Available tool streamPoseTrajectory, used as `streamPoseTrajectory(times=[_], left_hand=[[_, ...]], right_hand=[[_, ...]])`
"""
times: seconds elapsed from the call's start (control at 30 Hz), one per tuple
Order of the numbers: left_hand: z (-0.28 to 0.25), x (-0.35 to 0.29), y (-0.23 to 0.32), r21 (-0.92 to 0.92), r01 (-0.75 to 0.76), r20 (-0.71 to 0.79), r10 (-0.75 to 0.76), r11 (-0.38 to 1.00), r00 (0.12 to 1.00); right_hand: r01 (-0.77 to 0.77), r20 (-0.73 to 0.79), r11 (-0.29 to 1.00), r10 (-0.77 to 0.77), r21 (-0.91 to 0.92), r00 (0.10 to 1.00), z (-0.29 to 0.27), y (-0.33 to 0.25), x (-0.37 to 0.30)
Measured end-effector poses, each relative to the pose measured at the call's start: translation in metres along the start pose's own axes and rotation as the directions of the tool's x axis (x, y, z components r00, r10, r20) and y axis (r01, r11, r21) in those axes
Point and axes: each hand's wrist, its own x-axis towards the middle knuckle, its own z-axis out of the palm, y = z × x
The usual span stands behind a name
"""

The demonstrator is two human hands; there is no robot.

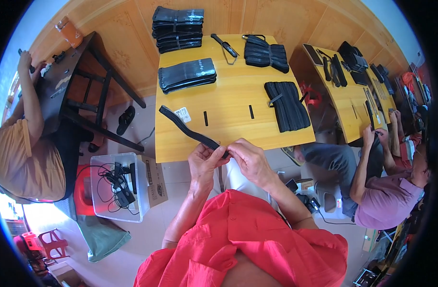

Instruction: Manually assembling and inspecting black elastic straps by attaching plastic buckles at a workshop table.

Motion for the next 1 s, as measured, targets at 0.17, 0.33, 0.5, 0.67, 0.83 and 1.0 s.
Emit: streamPoseTrajectory(times=[0.17, 0.33, 0.5, 0.67, 0.83, 1.0], left_hand=[[-0.002, 0.000, 0.001, 0.019, 0.002, 0.007, -0.002, 1.000, 1.000], [-0.005, 0.003, -0.001, 0.030, 0.013, 0.028, -0.014, 0.999, 1.000], [-0.005, 0.000, -0.001, 0.034, 0.108, 0.109, -0.111, 0.994, 0.988], [-0.004, -0.008, 0.000, -0.012, 0.206, 0.219, -0.198, 0.979, 0.955], [-0.010, -0.007, 0.000, -0.011, 0.198, 0.226, -0.190, 0.980, 0.955], [-0.011, -0.004, -0.003, -0.012, 0.175, 0.234, -0.167, 0.985, 0.958]], right_hand=[[-0.009, 0.013, 0.999, 0.009, -0.037, 1.000, 0.003, -0.002, 0.001], [0.008, -0.005, 0.995, -0.009, -0.095, 1.000, 0.005, -0.003, 0.002], [0.013, -0.002, 0.989, -0.013, -0.150, 1.000, 0.004, 0.011, 0.009], [-0.012, -0.085, 0.979, -0.005, -0.203, 0.996, 0.000, 0.023, 0.020], [-0.053, -0.015, 0.997, 0.052, -0.053, 0.999, -0.006, 0.008, 0.013], [-0.083, 0.055, 0.990, 0.077, 0.114, 0.996, -0.004, -0.001, 0.002]])
